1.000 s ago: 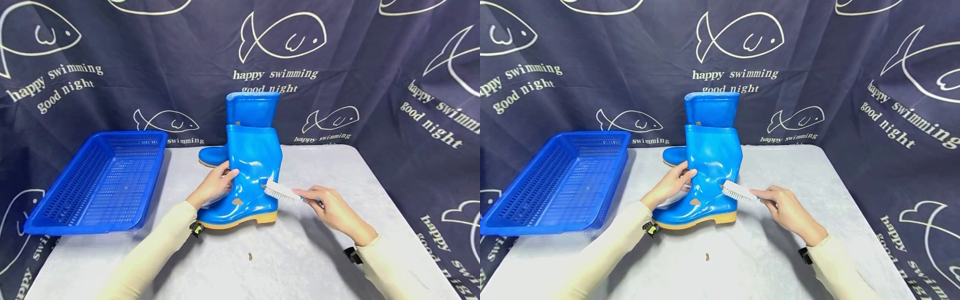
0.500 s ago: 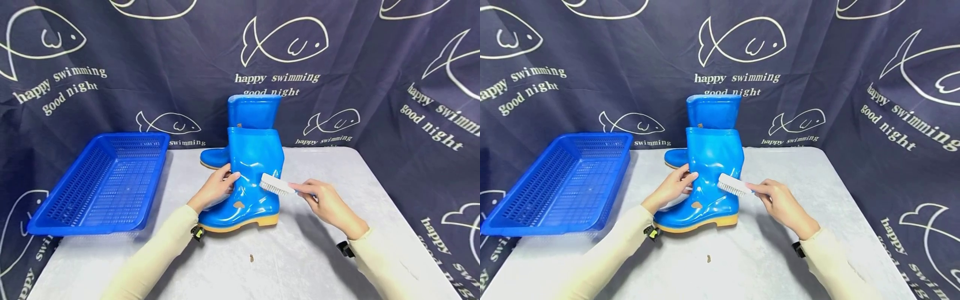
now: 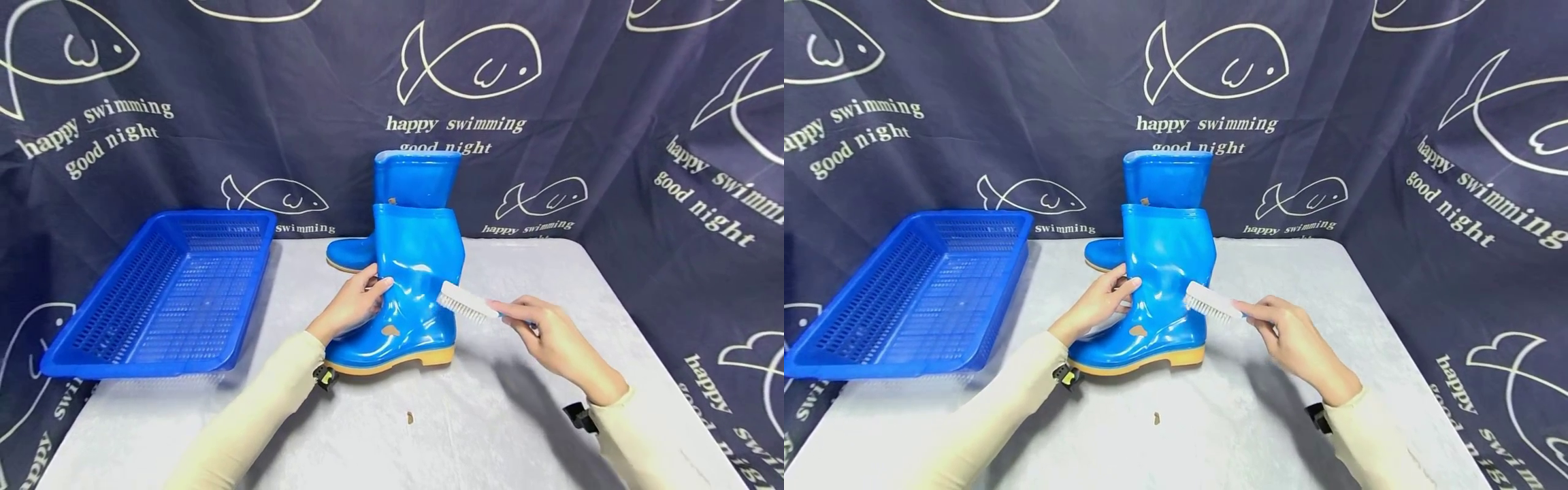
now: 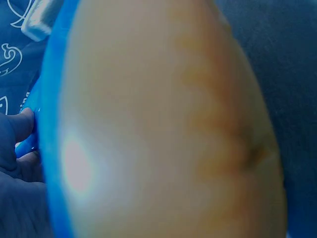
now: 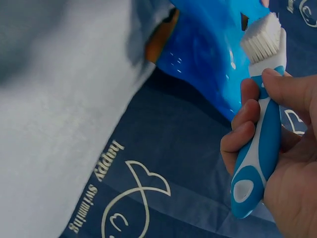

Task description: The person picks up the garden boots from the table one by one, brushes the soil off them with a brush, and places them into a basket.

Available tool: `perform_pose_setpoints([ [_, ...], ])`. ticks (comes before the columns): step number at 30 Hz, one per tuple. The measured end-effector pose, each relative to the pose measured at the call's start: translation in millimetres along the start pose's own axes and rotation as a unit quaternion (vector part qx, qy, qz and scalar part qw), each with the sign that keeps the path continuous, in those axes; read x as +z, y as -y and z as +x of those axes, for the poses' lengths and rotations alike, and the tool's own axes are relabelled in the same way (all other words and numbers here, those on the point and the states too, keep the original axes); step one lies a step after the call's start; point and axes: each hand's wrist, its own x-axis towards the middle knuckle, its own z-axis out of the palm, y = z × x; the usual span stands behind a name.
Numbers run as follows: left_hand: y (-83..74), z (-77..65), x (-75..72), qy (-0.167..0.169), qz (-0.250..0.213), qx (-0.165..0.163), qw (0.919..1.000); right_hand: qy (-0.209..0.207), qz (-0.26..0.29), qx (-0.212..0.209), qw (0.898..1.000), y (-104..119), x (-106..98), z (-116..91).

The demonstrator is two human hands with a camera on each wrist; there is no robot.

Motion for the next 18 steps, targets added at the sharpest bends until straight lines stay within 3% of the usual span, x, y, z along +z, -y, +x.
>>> perform_pose_setpoints([
  [6, 1.2, -0.6, 2.8, 0.003, -0.009, -0.002, 1.0000, 0.001, -0.004, -0.009, 1.000, 1.0, 2.0, 6.6],
  [12, 1.7, 1.8, 4.0, 0.004, -0.009, 0.007, 0.9999, 0.058, 0.019, -0.031, 0.998, 5.4, 16.0, -6.1],
  [18, 1.9, 2.1, 2.2, -0.001, 0.007, 0.014, 0.9999, 0.096, 0.036, -0.039, 0.994, 10.6, 13.1, -13.7],
])
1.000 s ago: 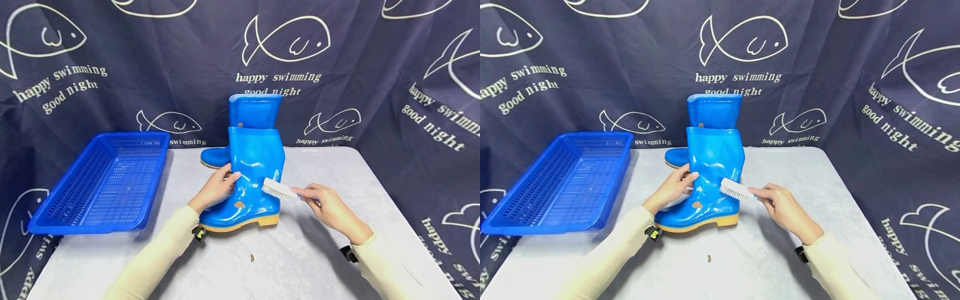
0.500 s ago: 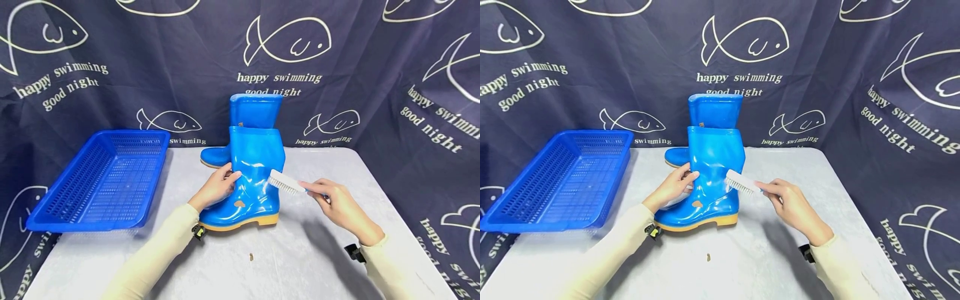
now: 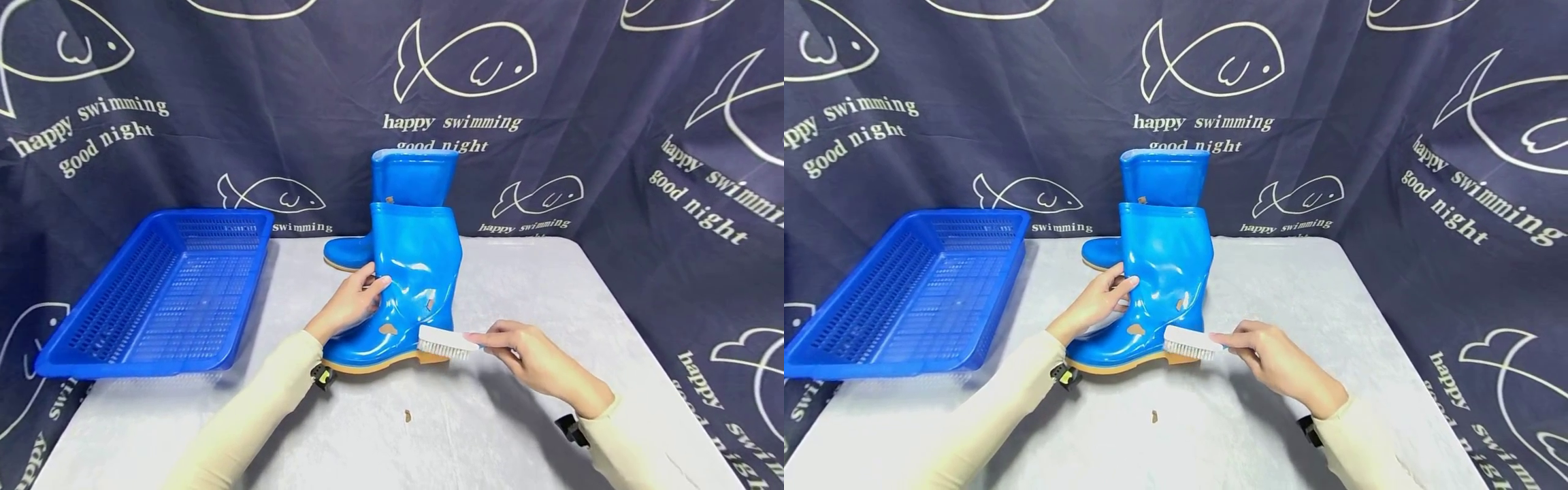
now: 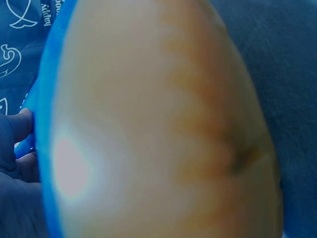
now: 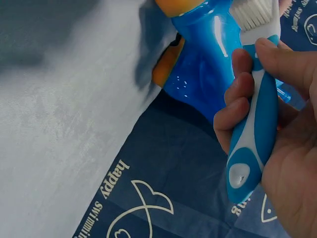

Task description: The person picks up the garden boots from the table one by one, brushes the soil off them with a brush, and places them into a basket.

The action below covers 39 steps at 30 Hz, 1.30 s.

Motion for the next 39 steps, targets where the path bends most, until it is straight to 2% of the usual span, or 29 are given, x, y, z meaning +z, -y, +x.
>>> perform_pose_setpoints([
  [6, -2.4, -2.4, -2.1, -0.001, -0.001, -0.003, 1.0000, -0.089, -0.029, 0.022, 0.995, -6.6, -8.4, 11.8],
  [9, -3.5, -4.7, -1.1, 0.000, 0.001, -0.010, 1.0000, -0.110, -0.043, 0.034, 0.992, -11.6, -6.7, 15.7],
  [13, -3.6, -4.6, -1.1, 0.002, 0.008, -0.012, 0.9999, -0.092, -0.046, 0.027, 0.994, -14.2, 1.5, 14.8],
  [17, -2.8, -3.4, -1.5, -0.003, 0.011, -0.008, 0.9999, -0.058, -0.026, 0.011, 0.998, -10.6, 8.9, 7.6],
  [22, -1.4, -1.8, -2.6, 0.000, 0.000, -0.001, 1.0000, -0.024, -0.001, -0.008, 1.000, -3.4, 6.8, 1.9],
  [26, -0.9, -2.2, -2.4, 0.003, 0.000, -0.002, 1.0000, -0.049, 0.000, -0.006, 0.999, -1.2, 0.4, 5.2],
  [31, -1.8, -5.7, -2.4, -0.002, 0.006, -0.012, 0.9999, -0.093, -0.012, 0.039, 0.995, -6.3, -2.9, 15.4],
  [35, -0.5, -7.6, -0.6, -0.002, 0.002, -0.014, 0.9999, -0.081, -0.028, 0.044, 0.995, -10.2, 4.8, 15.5],
  [39, -2.2, -6.1, -1.6, -0.001, 0.000, -0.011, 0.9999, -0.052, -0.014, 0.022, 0.998, -5.1, 9.2, 11.1],
])
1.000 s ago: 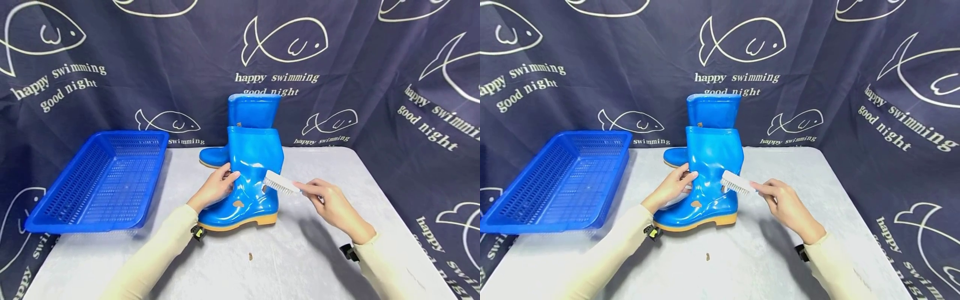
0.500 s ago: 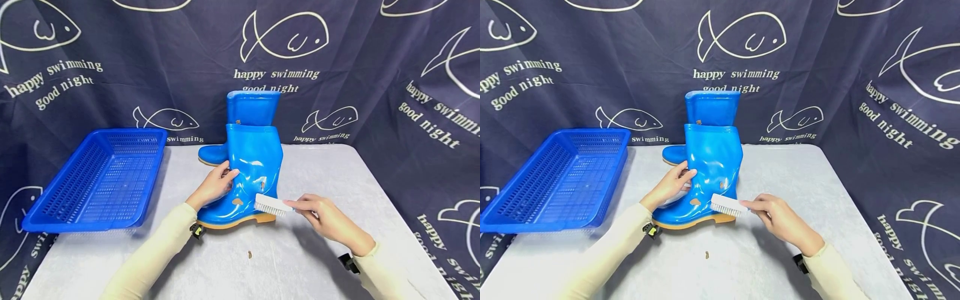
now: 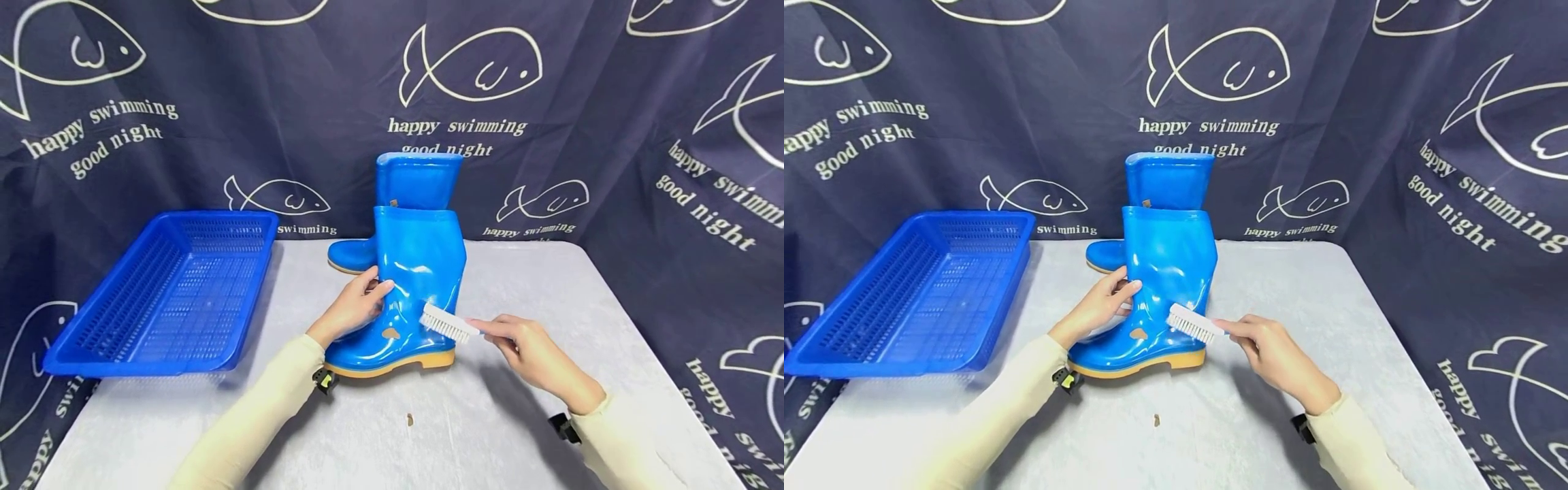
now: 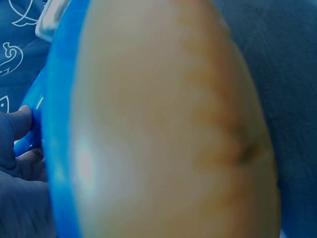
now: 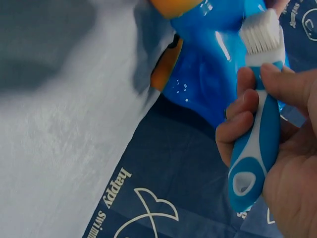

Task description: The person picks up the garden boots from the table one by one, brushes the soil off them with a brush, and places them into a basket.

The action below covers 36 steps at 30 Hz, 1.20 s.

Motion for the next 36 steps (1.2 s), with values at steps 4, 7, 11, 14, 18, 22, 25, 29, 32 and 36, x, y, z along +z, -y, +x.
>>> perform_pose_setpoints([
  [4, -0.3, 2.5, 0.5, 0.004, -0.005, 0.002, 1.0000, 0.014, 0.024, -0.003, 1.000, 5.8, -5.6, -4.8],
  [7, -0.7, 2.3, 0.6, 0.004, -0.007, 0.003, 1.0000, -0.005, 0.026, 0.006, 1.000, 7.0, -11.5, -5.2],
  [11, -1.5, 1.4, 0.1, 0.002, 0.000, -0.002, 1.0000, -0.034, 0.014, 0.015, 0.999, 5.0, -13.4, -2.0],
  [14, -1.5, 0.7, 0.6, 0.006, 0.002, -0.007, 1.0000, -0.032, 0.006, 0.015, 0.999, 2.7, -8.8, -0.4],
  [18, -1.3, 0.6, 1.2, 0.007, 0.000, -0.006, 1.0000, -0.022, 0.002, 0.016, 1.000, 0.8, -1.1, 3.8],
  [22, -0.5, 0.5, 2.0, 0.004, -0.001, -0.005, 1.0000, -0.021, 0.002, 0.020, 1.000, 1.4, 4.9, 11.9],
  [25, 0.5, 0.3, 2.6, 0.002, 0.000, -0.009, 1.0000, -0.016, 0.008, 0.014, 1.000, 4.6, 8.9, 19.0],
  [29, 0.1, 0.9, 2.2, 0.011, -0.005, -0.008, 0.9999, 0.006, 0.021, -0.003, 1.000, 12.3, 14.3, 27.4],
  [32, -1.2, 1.7, -0.4, 0.029, -0.023, 0.001, 0.9993, 0.030, 0.026, -0.013, 0.999, 18.5, 18.1, 32.4],
  [36, -3.0, 2.0, -5.8, 0.063, -0.049, 0.011, 0.9968, 0.058, 0.025, -0.017, 0.998, 24.6, 23.5, 38.1],
])
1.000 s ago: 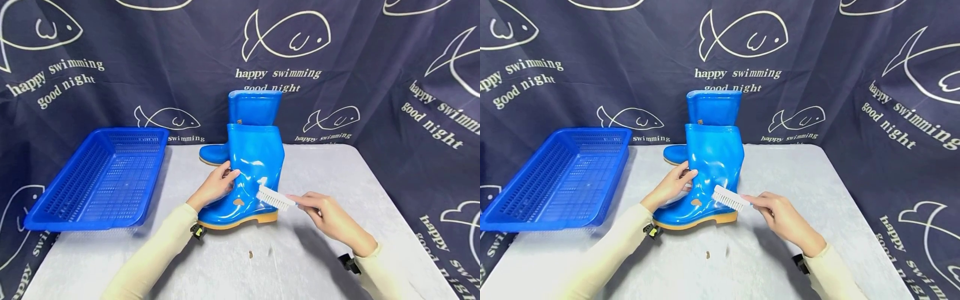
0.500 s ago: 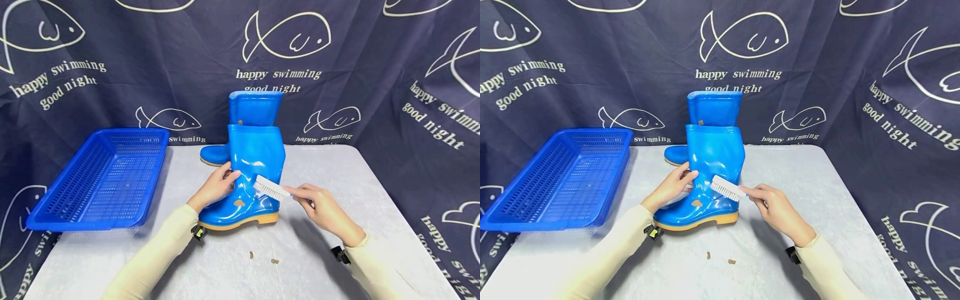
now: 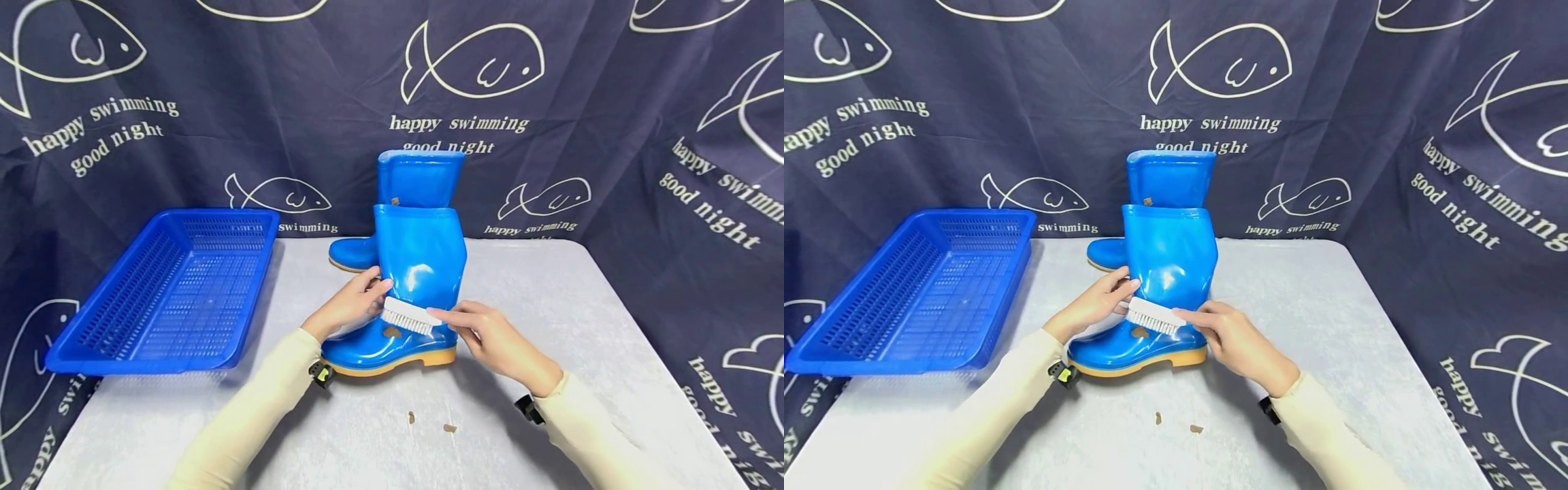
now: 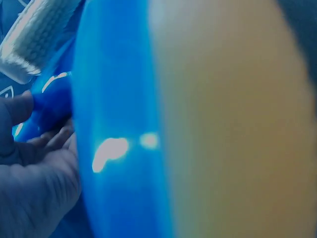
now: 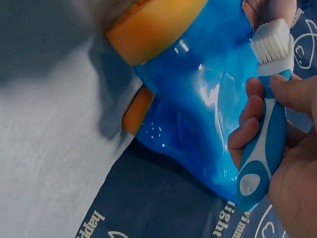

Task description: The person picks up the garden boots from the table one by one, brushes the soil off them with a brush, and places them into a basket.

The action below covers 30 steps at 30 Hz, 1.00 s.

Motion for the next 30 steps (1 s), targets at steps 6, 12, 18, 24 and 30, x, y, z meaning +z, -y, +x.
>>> perform_pose_setpoints([
  [6, 0.7, -3.5, -7.6, 0.020, 0.025, 0.004, 0.9995, 0.038, -0.018, -0.012, 0.999, 6.9, 7.1, 7.9],
  [12, 1.6, -2.4, -8.6, 0.018, 0.033, 0.014, 0.9992, 0.048, -0.026, -0.027, 0.998, 10.4, 1.2, 2.5],
  [18, 3.1, -2.9, -6.2, 0.006, 0.026, 0.005, 0.9996, 0.060, -0.009, -0.022, 0.998, 12.9, -9.7, 1.0],
  [24, 3.4, -5.9, -5.5, -0.004, 0.054, 0.007, 0.9985, 0.063, -0.035, -0.015, 0.997, 18.0, -9.3, 14.6],
  [30, 0.1, -8.1, -6.9, 0.002, 0.028, 0.001, 0.9996, 0.111, -0.024, -0.023, 0.993, 19.5, -3.5, 18.8],
])
